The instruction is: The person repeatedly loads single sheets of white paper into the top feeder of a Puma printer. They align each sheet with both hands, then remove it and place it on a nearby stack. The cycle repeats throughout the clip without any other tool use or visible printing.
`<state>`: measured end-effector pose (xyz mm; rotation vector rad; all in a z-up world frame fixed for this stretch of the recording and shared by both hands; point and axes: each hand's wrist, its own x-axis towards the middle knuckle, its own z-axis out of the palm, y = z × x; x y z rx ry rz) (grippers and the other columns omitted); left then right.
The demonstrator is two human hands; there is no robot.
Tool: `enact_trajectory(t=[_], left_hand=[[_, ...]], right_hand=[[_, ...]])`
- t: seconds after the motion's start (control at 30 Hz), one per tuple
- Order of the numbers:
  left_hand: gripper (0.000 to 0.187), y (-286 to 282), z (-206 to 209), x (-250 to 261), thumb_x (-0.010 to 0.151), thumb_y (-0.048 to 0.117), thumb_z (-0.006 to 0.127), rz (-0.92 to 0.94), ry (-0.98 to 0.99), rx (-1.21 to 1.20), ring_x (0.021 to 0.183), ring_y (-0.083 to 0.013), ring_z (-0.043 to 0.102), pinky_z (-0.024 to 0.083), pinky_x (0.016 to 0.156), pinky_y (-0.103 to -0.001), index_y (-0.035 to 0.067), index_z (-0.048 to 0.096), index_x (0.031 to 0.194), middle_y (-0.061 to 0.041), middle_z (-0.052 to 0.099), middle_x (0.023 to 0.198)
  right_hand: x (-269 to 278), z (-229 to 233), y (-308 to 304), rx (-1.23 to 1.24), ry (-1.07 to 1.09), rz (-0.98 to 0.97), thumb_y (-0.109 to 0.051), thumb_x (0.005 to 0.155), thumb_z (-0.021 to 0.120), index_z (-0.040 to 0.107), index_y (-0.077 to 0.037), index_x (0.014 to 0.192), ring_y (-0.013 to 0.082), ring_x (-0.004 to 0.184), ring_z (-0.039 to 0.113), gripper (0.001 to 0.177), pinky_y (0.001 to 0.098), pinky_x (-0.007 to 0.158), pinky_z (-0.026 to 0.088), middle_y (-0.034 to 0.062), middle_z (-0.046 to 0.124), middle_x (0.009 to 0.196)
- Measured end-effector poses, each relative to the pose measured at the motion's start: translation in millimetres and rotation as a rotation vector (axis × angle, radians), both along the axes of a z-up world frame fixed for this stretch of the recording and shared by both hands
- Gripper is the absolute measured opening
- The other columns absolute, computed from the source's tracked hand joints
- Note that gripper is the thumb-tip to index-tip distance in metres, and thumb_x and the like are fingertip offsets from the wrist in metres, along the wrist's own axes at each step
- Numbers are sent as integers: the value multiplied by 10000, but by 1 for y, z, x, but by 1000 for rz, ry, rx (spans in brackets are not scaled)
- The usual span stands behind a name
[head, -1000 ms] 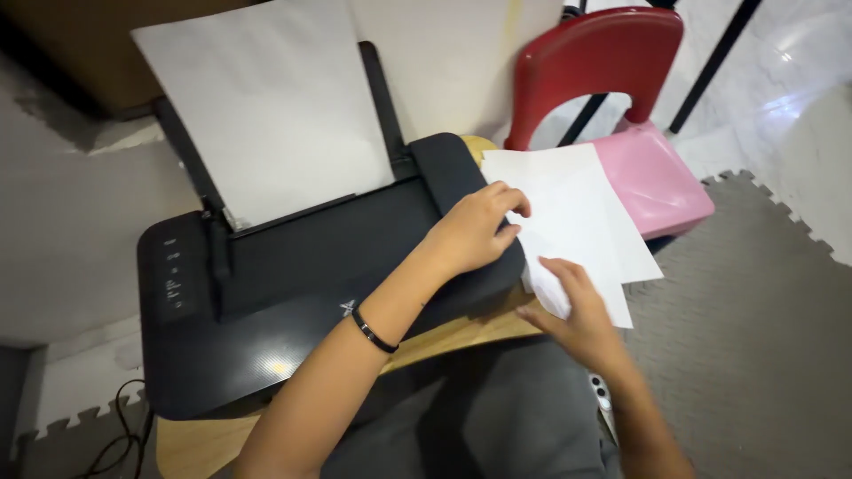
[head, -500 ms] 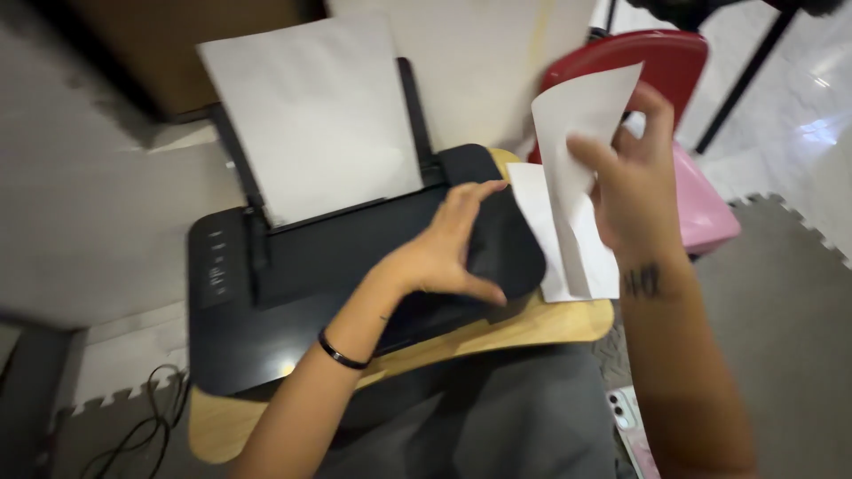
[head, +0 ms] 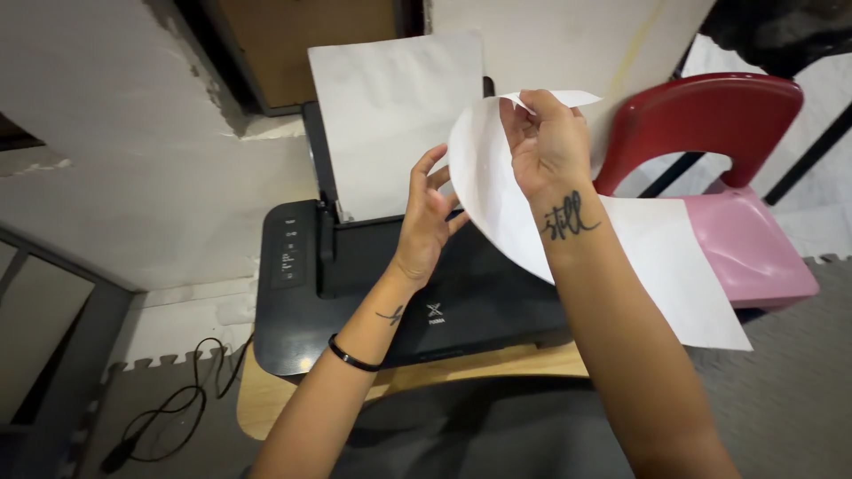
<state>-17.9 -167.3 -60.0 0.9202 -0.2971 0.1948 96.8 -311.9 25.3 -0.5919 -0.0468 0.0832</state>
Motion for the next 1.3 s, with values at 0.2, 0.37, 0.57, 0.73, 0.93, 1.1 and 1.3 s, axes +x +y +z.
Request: enact_trajectory(t=[0.2,0.37,0.57,0.73,0.93,1.1,1.3], left_hand=[[614,-1,-15,12,907,110,775,581,-68,409,1220,-217,628,531,1015,-328,42,447,1422,-132,622,1326],[405,60,0,32,878,98,769,911,122,509,1047,-182,694,556,912,-307,-17,602,1228,-122,743,1141],[530,114,20,41,844,181,789,801,356,558,1022,-220,724,579,902,-322,13,534,1277,-148,710,1160],[606,119,14,45,822,174,786,795,456,524,1013,-229,726,573,896,-327,34,476,1325,-174,707,1130],[584,123,2,45,836,171,795,827,396,607,963,-211,743,599,843,-317,26,483,1307,-169,722,1113],[579,126,1,45,840,179,790,806,369,564,887,-190,760,615,794,-303,34,486,1310,-149,748,1034],[586,136,0,44,851,218,806,754,305,423,936,-204,749,608,837,-313,28,481,1301,-153,748,1048]], right_hand=[[6,1,37,-16,0,34,21,855,684,503,8,1037,216,871,603,258,430,953,590,117,549,964],[11,-13,20,-329,-147,-21,-355,891,747,548,-68,1247,161,940,568,499,359,849,585,47,517,1066],[17,-50,20,-1076,-166,-73,-489,834,767,502,-59,1353,130,704,539,724,297,583,462,6,548,1132],[27,-71,14,-1227,-187,47,-362,812,834,625,-6,1276,114,755,559,621,287,621,472,24,612,925],[28,-82,9,-1280,-201,-50,-302,805,836,520,-46,1187,124,772,615,557,284,668,539,56,669,903],[17,-79,2,-1380,-246,-5,-354,843,829,594,0,1141,143,758,644,519,291,671,545,84,673,956],[13,-71,1,-1515,-291,198,-388,825,806,629,-30,1095,120,660,605,482,265,609,507,35,725,777]])
